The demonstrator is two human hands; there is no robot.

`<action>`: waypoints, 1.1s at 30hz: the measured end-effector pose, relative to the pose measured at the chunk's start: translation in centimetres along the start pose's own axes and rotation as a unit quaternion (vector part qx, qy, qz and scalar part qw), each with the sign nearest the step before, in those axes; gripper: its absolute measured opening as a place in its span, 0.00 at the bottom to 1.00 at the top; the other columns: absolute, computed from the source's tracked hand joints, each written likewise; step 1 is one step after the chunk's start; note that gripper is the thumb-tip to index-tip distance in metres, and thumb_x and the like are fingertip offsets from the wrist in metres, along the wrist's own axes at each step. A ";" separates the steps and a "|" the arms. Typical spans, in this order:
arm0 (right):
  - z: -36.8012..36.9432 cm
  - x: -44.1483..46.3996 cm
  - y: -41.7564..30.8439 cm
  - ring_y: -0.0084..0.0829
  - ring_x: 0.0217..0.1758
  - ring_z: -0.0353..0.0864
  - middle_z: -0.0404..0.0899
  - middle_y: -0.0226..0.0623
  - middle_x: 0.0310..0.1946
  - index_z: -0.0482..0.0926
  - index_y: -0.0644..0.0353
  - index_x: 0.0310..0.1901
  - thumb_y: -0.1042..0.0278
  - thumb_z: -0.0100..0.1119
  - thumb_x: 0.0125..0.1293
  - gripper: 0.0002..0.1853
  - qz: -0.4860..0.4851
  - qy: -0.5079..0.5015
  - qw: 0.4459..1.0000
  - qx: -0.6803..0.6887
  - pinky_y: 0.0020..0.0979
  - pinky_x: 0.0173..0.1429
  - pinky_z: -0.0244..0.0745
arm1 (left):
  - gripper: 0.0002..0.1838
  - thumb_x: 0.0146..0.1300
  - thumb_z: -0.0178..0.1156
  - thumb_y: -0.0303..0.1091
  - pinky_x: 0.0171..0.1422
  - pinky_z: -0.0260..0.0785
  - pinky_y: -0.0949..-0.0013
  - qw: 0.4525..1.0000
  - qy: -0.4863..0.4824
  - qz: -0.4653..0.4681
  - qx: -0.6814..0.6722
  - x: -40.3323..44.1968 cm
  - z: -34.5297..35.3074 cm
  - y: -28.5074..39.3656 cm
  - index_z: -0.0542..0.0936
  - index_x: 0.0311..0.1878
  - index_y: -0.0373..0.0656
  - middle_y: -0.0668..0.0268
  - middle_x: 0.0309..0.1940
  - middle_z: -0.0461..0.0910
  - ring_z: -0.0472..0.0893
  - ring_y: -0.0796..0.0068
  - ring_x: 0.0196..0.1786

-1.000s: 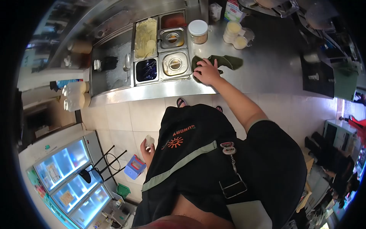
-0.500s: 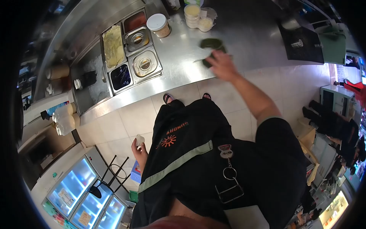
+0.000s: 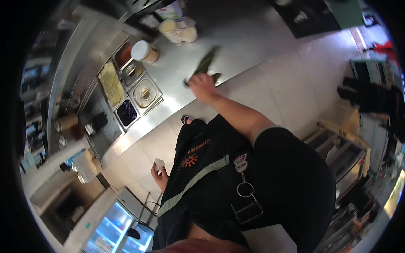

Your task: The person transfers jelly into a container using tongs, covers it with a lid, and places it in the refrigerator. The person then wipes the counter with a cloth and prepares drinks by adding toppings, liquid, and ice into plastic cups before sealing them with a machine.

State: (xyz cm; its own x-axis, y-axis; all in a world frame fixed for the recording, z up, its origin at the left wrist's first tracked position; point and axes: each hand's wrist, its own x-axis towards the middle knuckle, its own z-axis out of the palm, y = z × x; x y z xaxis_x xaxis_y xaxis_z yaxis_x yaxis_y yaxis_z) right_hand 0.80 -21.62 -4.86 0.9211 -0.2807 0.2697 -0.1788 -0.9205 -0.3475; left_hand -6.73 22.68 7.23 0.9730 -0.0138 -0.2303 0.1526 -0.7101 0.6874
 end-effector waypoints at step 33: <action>-15.1 -28.7 -29.5 0.28 0.48 0.81 0.76 0.34 0.51 0.65 0.50 0.64 0.62 0.61 0.64 0.27 0.436 0.339 0.486 0.677 0.30 0.45 0.76 | 0.33 0.51 0.73 0.31 0.64 0.66 0.55 0.307 -0.673 0.671 -0.045 1.3 12.8 17.6 0.72 0.61 0.38 0.49 0.58 0.70 0.73 0.50 0.59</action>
State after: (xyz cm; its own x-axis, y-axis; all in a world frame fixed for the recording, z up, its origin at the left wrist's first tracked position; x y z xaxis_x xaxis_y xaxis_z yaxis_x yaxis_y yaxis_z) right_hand -25.63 9.47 11.19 0.2906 -0.8517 -0.4360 0.4153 0.5228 -0.7445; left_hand -4.97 1.16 10.27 -0.7752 -0.5726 0.2668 -0.1666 0.5927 0.7880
